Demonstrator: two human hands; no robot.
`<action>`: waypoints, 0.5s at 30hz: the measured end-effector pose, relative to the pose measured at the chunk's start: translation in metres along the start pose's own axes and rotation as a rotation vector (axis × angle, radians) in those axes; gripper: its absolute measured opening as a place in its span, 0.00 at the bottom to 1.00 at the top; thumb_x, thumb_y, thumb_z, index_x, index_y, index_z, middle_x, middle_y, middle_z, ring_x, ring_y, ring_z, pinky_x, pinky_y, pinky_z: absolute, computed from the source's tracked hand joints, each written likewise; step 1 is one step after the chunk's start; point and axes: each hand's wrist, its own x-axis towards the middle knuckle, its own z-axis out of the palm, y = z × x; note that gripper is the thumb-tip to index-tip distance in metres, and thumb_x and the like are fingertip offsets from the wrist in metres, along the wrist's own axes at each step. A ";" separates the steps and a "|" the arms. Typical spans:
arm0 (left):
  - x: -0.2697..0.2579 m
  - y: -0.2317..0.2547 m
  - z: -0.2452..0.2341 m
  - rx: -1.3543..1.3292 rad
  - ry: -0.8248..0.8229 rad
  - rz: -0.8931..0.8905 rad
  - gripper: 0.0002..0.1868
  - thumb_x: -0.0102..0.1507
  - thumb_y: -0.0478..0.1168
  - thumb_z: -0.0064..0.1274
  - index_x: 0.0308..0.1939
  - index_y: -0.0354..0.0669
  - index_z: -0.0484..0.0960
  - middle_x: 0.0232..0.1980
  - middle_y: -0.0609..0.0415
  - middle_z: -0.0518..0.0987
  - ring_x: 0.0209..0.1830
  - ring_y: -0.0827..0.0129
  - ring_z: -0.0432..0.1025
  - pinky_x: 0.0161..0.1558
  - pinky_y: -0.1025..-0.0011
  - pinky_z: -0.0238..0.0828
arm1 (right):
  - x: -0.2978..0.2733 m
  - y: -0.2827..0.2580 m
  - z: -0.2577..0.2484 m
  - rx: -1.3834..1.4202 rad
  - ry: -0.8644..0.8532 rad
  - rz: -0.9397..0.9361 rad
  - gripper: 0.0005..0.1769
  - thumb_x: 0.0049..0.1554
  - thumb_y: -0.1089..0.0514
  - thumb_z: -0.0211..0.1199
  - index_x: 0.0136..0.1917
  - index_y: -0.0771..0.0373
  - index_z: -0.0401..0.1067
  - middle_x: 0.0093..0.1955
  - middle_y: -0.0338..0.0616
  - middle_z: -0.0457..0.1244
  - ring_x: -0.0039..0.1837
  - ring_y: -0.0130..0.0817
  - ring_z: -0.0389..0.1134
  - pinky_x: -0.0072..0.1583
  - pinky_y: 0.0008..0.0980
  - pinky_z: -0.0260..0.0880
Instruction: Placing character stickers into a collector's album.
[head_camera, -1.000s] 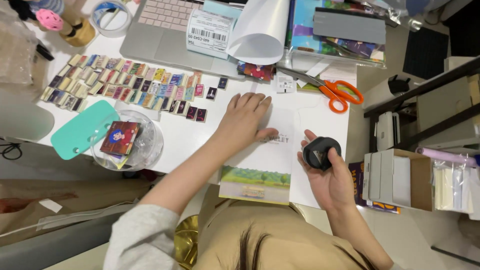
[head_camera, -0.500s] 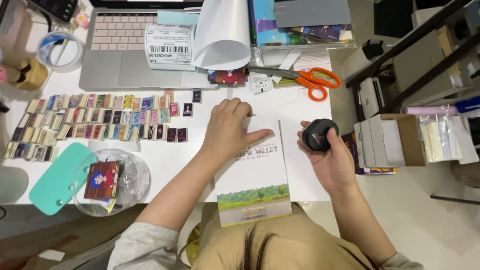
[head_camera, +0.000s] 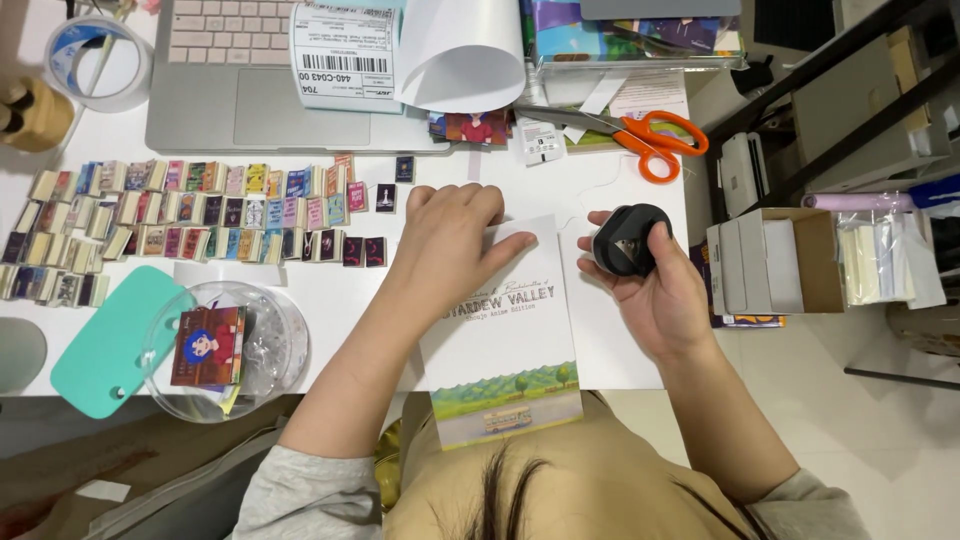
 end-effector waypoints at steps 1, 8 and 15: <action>0.001 -0.001 -0.002 0.001 0.001 -0.001 0.18 0.62 0.57 0.60 0.36 0.48 0.76 0.30 0.57 0.77 0.35 0.60 0.75 0.51 0.58 0.57 | 0.001 0.001 0.000 0.000 -0.002 0.001 0.25 0.69 0.44 0.41 0.66 0.62 0.68 0.69 0.60 0.65 0.64 0.48 0.72 0.63 0.48 0.76; 0.006 -0.005 -0.014 -0.106 -0.250 -0.142 0.20 0.65 0.56 0.56 0.39 0.42 0.86 0.29 0.48 0.82 0.35 0.54 0.77 0.52 0.57 0.56 | 0.005 0.006 -0.015 -0.052 0.036 -0.017 0.22 0.69 0.46 0.43 0.66 0.61 0.67 0.65 0.58 0.67 0.59 0.46 0.74 0.59 0.45 0.79; 0.011 -0.006 -0.025 -0.374 -0.240 -0.169 0.10 0.65 0.47 0.55 0.38 0.47 0.85 0.28 0.49 0.84 0.32 0.49 0.80 0.41 0.59 0.70 | 0.027 -0.014 -0.009 -0.164 0.084 -0.071 0.08 0.70 0.51 0.51 0.56 0.56 0.63 0.56 0.57 0.71 0.56 0.45 0.77 0.55 0.43 0.82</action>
